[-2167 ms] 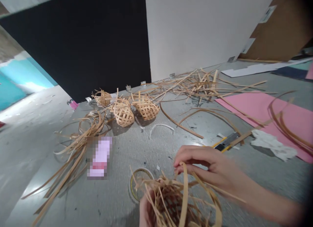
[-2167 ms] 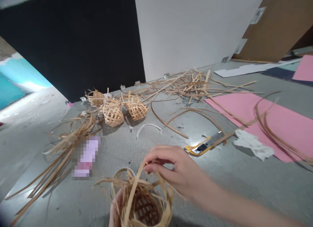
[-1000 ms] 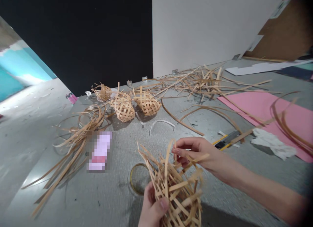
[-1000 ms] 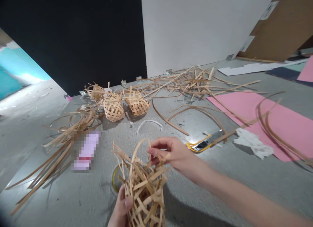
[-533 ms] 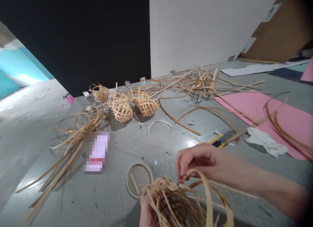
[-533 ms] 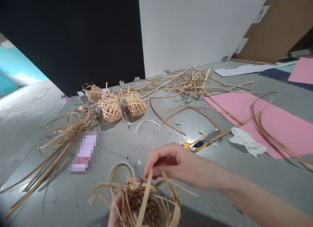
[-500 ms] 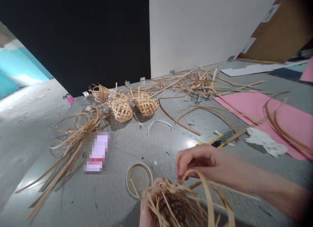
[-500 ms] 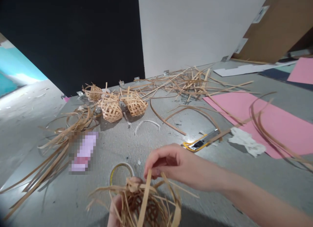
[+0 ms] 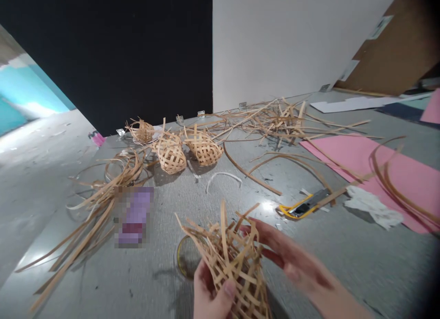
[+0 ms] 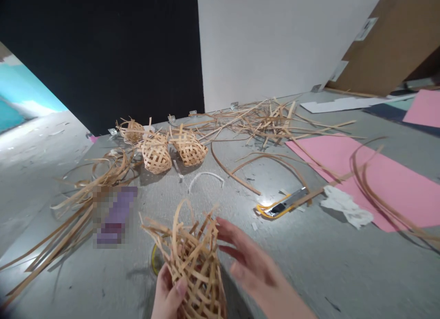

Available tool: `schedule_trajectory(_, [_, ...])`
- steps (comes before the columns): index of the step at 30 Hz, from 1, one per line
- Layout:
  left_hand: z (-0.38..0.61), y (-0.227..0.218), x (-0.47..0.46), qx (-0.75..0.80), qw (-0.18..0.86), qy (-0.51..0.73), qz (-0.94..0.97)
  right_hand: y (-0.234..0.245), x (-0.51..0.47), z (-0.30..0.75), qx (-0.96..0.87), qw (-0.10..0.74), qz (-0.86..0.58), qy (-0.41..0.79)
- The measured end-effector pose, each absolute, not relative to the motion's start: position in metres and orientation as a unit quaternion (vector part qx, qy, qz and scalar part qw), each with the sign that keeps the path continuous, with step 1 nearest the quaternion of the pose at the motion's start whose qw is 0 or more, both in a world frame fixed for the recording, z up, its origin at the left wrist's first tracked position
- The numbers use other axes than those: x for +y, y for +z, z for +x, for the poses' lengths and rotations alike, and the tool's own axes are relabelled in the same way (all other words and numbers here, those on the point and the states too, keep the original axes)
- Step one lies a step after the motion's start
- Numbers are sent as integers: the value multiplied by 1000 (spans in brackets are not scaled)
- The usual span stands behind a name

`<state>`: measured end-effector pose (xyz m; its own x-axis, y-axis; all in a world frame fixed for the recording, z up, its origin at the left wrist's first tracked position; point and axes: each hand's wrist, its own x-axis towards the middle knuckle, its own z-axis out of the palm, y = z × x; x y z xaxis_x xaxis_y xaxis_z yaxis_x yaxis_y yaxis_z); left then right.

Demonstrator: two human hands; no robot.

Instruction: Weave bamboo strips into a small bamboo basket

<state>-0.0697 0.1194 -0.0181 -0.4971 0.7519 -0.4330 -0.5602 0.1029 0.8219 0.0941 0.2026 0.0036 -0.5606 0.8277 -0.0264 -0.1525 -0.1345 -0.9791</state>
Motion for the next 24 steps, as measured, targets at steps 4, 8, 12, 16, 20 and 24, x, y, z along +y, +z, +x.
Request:
schedule_trajectory(4, [-66, -22, 125, 561, 486, 664, 92, -21, 177, 75, -481, 404, -328, 706])
schedule_trajectory(8, [-67, -21, 125, 552, 510, 651, 101, -10, 172, 61, -416, 362, -370, 748])
schedule_trajectory(12, [-68, -20, 126, 549, 523, 647, 87, -3, 176, 59, -405, 366, -366, 753])
schedule_trajectory(16, [-67, -21, 129, 534, 523, 661, 70, -5, 176, 61, -399, 345, -389, 755])
schedule_trajectory(20, [-66, -23, 131, 543, 508, 667, 40, -3, 175, 60, -415, 338, -418, 734])
schedule_trajectory(24, [-69, -25, 132, 558, 500, 661, 36, 3, 177, 57, -410, 339, -411, 740])
